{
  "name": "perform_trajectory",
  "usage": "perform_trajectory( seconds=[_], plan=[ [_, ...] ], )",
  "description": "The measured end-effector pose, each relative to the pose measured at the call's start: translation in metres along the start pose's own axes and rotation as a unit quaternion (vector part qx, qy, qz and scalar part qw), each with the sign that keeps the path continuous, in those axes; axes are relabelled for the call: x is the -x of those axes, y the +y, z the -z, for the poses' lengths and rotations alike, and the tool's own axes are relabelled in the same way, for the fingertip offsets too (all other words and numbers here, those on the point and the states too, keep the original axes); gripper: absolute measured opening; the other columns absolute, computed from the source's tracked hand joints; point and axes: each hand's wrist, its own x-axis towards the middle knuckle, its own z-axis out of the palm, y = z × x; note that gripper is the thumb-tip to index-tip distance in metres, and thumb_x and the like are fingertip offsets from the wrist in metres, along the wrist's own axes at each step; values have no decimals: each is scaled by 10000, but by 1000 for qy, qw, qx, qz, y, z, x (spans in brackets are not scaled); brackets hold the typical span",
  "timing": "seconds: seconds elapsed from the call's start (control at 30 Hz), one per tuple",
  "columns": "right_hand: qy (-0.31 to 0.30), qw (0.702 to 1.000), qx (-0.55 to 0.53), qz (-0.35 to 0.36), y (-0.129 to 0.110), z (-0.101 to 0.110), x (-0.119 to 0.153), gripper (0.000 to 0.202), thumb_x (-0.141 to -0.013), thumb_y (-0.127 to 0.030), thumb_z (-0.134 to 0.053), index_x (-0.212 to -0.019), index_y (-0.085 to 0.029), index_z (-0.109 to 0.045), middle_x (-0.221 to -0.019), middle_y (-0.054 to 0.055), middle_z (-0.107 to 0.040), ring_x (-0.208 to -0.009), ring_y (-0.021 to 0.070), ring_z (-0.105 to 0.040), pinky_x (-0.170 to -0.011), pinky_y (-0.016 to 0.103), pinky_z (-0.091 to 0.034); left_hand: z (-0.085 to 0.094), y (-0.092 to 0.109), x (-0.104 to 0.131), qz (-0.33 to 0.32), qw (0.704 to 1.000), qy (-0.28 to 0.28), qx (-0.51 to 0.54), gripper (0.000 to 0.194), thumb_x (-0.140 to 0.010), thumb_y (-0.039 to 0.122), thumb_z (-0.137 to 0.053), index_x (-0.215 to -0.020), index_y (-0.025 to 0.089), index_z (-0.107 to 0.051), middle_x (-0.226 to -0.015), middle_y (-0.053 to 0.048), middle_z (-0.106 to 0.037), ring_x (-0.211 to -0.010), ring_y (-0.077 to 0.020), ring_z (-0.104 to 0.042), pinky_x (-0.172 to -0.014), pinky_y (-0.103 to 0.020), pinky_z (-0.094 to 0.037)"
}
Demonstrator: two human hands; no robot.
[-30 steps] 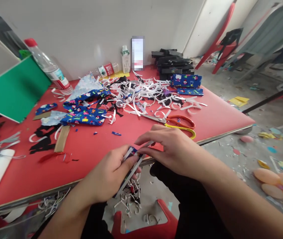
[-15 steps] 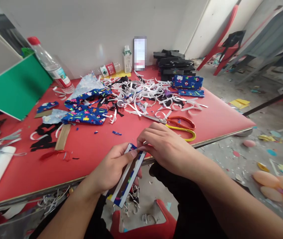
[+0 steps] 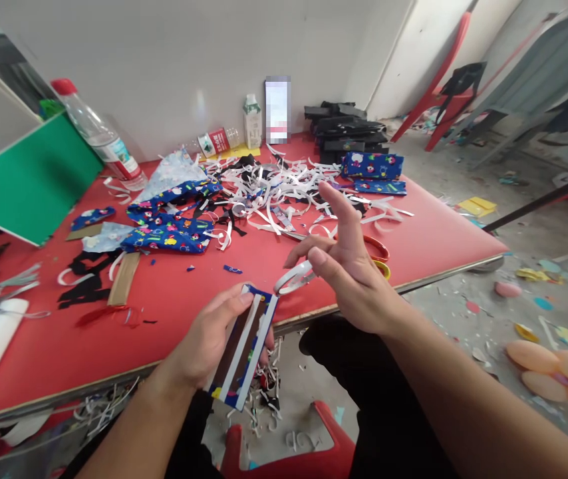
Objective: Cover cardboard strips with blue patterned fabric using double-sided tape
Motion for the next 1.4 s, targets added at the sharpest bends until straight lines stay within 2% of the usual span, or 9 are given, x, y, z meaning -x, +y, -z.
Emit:
perform_trajectory(
  seconds=[0.27, 0.37, 0.57, 0.7, 0.87, 1.0, 1.13, 1.27, 1.4],
  plan=[
    [64, 997, 27, 32, 16, -20, -9, 365, -1077, -358, -474, -1421, -293, -578, -684, -39, -482, -607, 188, -480, -627, 353, -469, -10, -2, -2, -19, 999, 32, -40, 438, -861, 604, -772, -850, 188, -633, -624, -66, -744, -450, -180, -682, -370, -225, -517],
    [100, 980, 140, 95, 24, -29, -14, 232, -1031, -380, -616, -1206, -259, -708, -738, -9, -635, -701, 194, -556, -739, 370, -488, -14, 0, -2, -28, 998, 57, 2, 418, -804, 562, -819, -805, 180, -651, -621, -77, -750, -458, -189, -690, -383, -239, -531],
    [-95, 939, 306, 127, 38, -27, -22, 196, -1017, -301, -677, -1168, -201, -752, -1047, 82, -792, -981, 244, -681, -925, 425, -494, -11, 5, -7, -22, 993, 105, 47, 556, -833, 684, -702, -726, 138, -720, -614, -87, -722, -439, -181, -670, -355, -249, -504],
    [-45, 943, 299, 139, 33, -21, -17, 315, -996, -303, -695, -1294, -200, -714, -1208, 130, -752, -1135, 286, -661, -1015, 475, -490, -11, 5, -9, -105, 981, 153, 61, 478, -821, 612, -753, -743, 141, -730, -655, -92, -747, -495, -185, -706, -429, -253, -549],
    [-35, 996, 78, -23, 3, -33, -2, 283, -1051, -427, -569, -1133, -204, -724, -952, 62, -742, -842, 203, -680, -787, 361, -545, -16, 4, -13, -221, 942, 232, 97, 420, -804, 558, -775, -793, 139, -758, -689, -104, -761, -607, -234, -757, -512, -302, -601],
    [-203, 949, -177, -163, -12, -56, 9, 333, -956, -536, -701, -957, -209, -634, -798, -12, -654, -667, 136, -597, -590, 265, -494, -18, 2, -15, -263, 924, 249, 120, 457, -829, 612, -743, -865, 156, -747, -739, -113, -775, -769, -304, -798, -628, -381, -646],
    [-190, 908, -320, -193, -7, -73, 13, 340, -944, -533, -723, -1028, -231, -593, -807, -23, -665, -651, 135, -649, -551, 245, -544, -18, -2, -14, -246, 938, 210, 125, 510, -858, 641, -719, -1015, 156, -728, -816, -125, -787, -853, -323, -802, -659, -385, -647],
    [-210, 887, -339, -235, 1, -79, 17, 392, -988, -627, -605, -1006, -236, -589, -679, -19, -665, -468, 142, -636, -389, 232, -480, -25, -7, -14, -226, 960, 124, 111, 500, -865, 527, -772, -1211, 189, -645, -910, -84, -792, -884, -291, -799, -729, -374, -643],
    [-169, 956, -143, -192, -7, -74, 19, 400, -1045, -596, -502, -948, -230, -629, -700, 0, -661, -386, 117, -544, -356, 252, -413, -30, -6, -16, -222, 960, 94, 140, 287, -902, 434, -721, -1019, 191, -623, -842, -60, -764, -848, -263, -781, -767, -382, -625]
  ],
)
